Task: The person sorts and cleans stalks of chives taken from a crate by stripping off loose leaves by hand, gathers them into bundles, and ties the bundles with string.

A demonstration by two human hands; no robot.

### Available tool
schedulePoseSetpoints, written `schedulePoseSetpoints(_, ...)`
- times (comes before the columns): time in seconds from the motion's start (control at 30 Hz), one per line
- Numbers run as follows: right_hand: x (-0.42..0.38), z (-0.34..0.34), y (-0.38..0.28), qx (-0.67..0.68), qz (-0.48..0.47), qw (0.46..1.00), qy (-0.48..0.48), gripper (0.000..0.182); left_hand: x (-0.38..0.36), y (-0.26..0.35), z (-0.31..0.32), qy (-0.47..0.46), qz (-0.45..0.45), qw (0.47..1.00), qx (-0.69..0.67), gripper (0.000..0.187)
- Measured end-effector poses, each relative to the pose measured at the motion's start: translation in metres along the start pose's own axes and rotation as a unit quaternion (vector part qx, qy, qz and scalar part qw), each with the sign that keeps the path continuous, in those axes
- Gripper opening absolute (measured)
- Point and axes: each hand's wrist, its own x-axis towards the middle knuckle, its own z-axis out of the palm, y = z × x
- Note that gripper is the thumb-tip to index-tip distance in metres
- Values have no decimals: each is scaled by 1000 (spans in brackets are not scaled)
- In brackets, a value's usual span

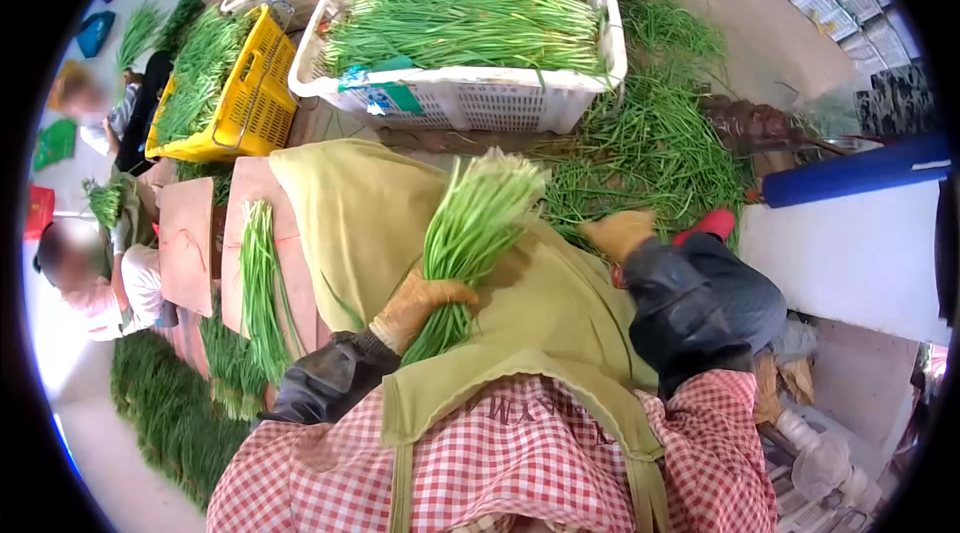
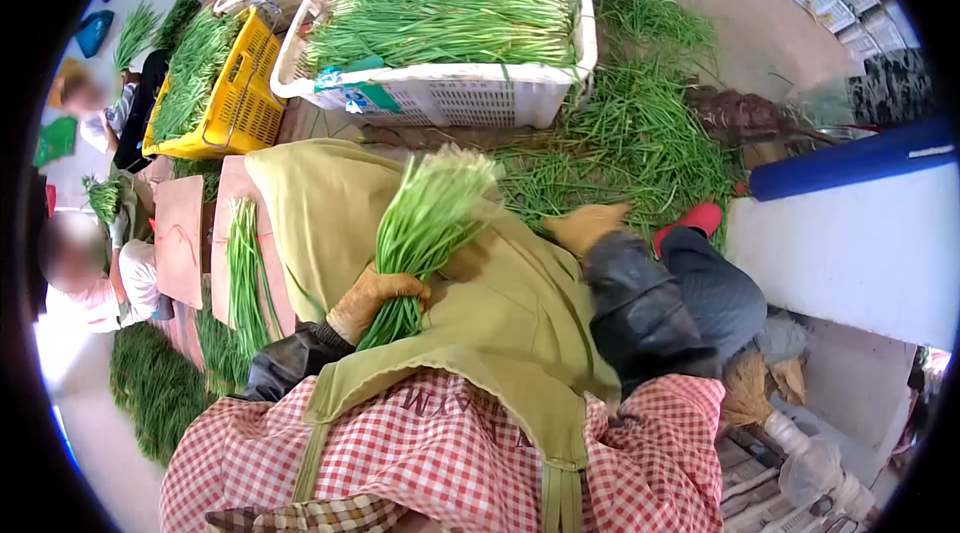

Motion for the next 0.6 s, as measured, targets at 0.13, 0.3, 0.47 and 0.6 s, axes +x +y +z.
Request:
schedulePoseSetpoints(0.13, -32, -152, 17, 319, -151, 846, 399, 19, -4, -13, -12, -16, -87, 993, -74, 40)
schedulePoseSetpoints(0.3, -7, -84, -45, 145, -304, 920, 202, 55, 14, -32, -46, -221, -143, 937, -231, 31)
schedulePoseSetpoints(0.47, 25, -6, 35, 363, 14, 930, -61, 68, 1, -30, -57, -215, -86, 931, -282, 40)
schedulePoseSetpoints(0.6, -16, -19, 5, 765, -125, 588, -230, 86, 3, -20, -59, -197, -42, 936, -288, 44)
